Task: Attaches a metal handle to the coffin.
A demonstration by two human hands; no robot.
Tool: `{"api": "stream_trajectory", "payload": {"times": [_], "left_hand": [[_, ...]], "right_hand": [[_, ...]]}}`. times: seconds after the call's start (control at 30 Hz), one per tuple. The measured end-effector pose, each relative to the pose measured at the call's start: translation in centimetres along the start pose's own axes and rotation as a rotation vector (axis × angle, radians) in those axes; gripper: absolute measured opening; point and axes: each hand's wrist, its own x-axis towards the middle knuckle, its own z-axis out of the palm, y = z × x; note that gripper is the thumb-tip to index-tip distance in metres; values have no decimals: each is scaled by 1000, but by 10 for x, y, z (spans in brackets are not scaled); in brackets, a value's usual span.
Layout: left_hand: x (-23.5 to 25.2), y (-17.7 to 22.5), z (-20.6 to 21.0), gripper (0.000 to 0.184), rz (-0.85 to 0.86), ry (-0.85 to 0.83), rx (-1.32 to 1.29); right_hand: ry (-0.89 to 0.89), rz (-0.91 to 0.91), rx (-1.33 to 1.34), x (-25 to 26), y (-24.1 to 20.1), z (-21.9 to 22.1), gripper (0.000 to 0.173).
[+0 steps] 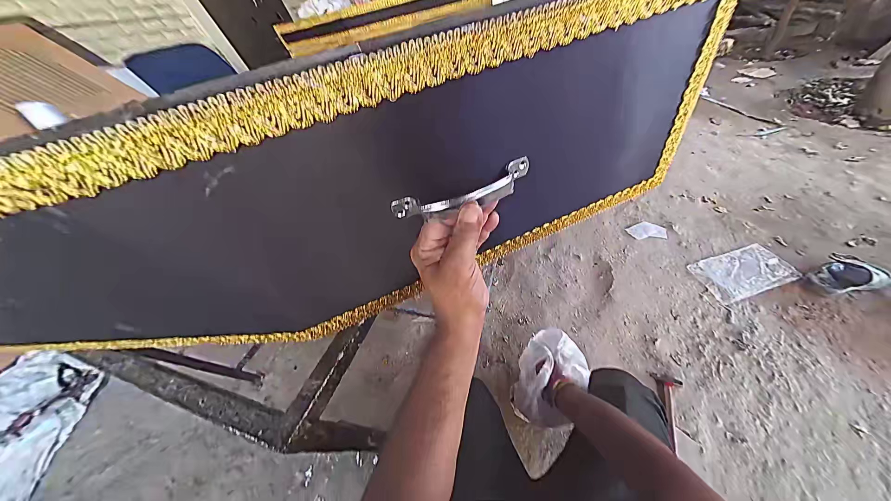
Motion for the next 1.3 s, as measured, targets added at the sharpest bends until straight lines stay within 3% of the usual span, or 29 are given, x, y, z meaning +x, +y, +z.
{"api": "stream_trajectory", "payload": {"times": [0.03,0.07,0.13,0.23,0.33,0.53,0.73,0.83,1.07,1.3], "left_hand": [[-1,0,0,11,0,-1,9],[-2,1,0,8,-7,-14,24],[-4,4,1,6,-40,-58,57],[-1,2,5,7,-49,-31,35],[2,3,9,6,-66,3,-46],[3,1,10,5,-47,20,-86],[3,1,10,5,-30,9,-71],[3,0,9,5,-21,13,-81],[2,0,8,4,-12,-6,-86],[2,-1,7,7,-7,-13,-83]], "right_hand": [[227,-109,101,45,26,24,45],[291,-119,138,73,39,35,44],[226,-5,90,85,40,33,47],[168,67,-64,85,44,27,41],[186,10,-133,89,55,20,37],[245,32,-48,97,66,16,59],[270,-33,-22,99,77,6,28],[298,-25,-42,90,78,-4,23],[389,41,312,76,94,-16,22],[441,46,455,71,107,-6,20]]}}
